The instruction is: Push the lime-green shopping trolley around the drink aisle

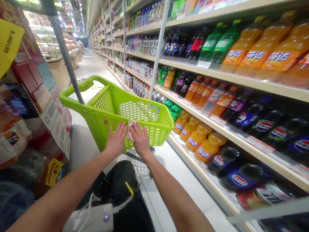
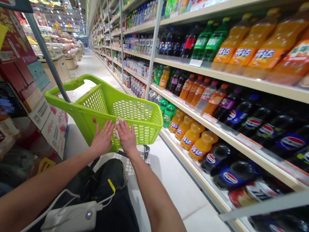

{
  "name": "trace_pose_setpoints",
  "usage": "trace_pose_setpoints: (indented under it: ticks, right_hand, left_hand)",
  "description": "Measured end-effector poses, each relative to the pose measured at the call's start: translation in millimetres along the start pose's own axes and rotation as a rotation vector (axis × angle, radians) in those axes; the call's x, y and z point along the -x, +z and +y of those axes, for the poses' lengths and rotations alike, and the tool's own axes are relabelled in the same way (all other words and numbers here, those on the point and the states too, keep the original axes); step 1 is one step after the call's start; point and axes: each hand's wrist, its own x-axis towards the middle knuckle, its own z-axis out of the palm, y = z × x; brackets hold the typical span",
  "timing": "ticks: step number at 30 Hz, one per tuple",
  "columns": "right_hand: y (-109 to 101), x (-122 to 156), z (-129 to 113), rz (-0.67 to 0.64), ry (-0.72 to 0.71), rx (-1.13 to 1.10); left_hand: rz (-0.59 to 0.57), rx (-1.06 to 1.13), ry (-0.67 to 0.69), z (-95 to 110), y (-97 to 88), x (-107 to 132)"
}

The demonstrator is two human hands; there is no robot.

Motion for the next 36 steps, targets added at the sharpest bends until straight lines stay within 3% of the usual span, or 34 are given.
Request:
trace_pose_setpoints:
  ticks: [4, 7, 14, 17, 22, 26, 32, 36]
  right_hand:
    - [16.2, 35.4, 8.5, -0.15, 0.008, 0.006]
    - [12.8, 52.5, 12.6, -0.148, 0.011, 0.0]
    - [-26.6, 12.8, 16.9, 0.065, 0.042, 0.021]
    - [-17.5, 10.0, 21.9, 0.014, 0.052, 0.04]
    - [12.7, 48.9, 30.8, -0.14, 0.075, 0.049]
    - [5.7, 68.4, 32.8, -0.171, 0.056, 0.031]
    - [-35.5, 35.4, 38.4, 0.081, 0.103, 0.049]
    - [-28.1, 29.8, 52.5, 0.031, 0.165, 0.07]
  left_hand:
    - [-0.033, -0.011, 0.057, 8.2, 9.1, 6.1]
    - [-0.036, -0.027, 0.077, 10.2, 16.1, 7.9]
    - [0.04, -0.014, 0.034, 13.2, 5.5, -7.2]
    - [0.034, -0.004, 0.054, 16.9, 1.9, -8.9]
    - [0.012, -0.002, 0.146, 28.1, 9.2, -4.8]
    - [-0.02, 0.015, 0.197, 38.1, 14.7, -4.4]
    - [0.023, 0.024, 0.137, 41.0, 3.7, -16.0]
    - [0.009, 0.02, 0.132, 43.5, -1.2, -22.2]
